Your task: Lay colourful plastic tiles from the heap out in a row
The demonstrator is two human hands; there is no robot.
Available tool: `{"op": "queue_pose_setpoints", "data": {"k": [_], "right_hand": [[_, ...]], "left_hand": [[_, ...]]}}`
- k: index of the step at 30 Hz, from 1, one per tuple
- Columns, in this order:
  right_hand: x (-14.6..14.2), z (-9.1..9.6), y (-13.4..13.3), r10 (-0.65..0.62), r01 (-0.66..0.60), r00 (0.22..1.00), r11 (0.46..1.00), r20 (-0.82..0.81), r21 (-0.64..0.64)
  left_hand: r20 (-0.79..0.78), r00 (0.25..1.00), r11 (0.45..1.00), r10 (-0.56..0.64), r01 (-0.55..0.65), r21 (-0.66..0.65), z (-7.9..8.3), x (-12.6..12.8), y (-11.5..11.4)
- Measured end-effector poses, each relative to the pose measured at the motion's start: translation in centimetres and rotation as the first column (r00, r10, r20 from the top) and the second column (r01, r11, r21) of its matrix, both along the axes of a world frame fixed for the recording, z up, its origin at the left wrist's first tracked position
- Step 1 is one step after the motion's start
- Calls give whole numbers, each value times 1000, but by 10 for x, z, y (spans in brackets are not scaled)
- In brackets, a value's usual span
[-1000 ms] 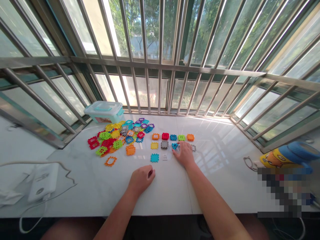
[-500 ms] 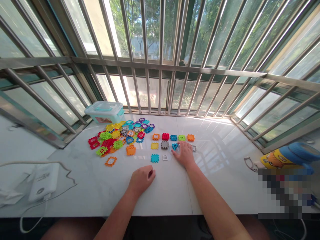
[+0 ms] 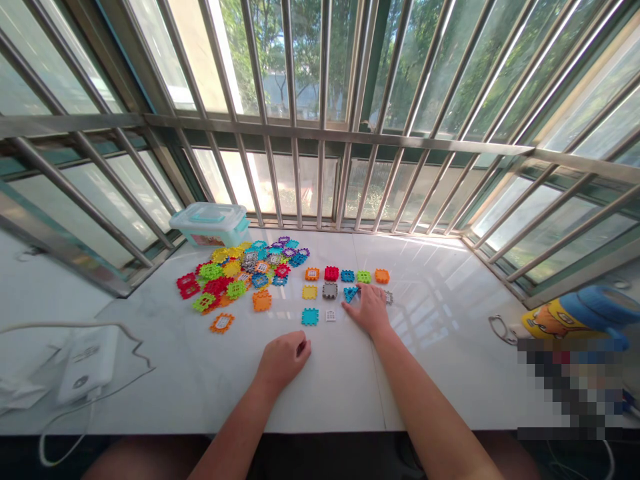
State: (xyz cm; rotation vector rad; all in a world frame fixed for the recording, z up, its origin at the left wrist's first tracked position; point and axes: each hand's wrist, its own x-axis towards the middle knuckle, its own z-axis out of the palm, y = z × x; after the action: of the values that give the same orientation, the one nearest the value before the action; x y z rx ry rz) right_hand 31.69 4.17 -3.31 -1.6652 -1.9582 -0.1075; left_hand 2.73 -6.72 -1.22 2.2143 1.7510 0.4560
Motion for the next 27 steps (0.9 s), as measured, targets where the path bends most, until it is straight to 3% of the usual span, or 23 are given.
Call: {"op": "queue_pose_setpoints", "data": {"k": [27], "right_hand": [[0, 2, -1, 30, -31, 1000, 1000, 6, 8]], "left_hand": [[-4, 1000, 999, 15, -15, -32, 4, 1, -1]]}}
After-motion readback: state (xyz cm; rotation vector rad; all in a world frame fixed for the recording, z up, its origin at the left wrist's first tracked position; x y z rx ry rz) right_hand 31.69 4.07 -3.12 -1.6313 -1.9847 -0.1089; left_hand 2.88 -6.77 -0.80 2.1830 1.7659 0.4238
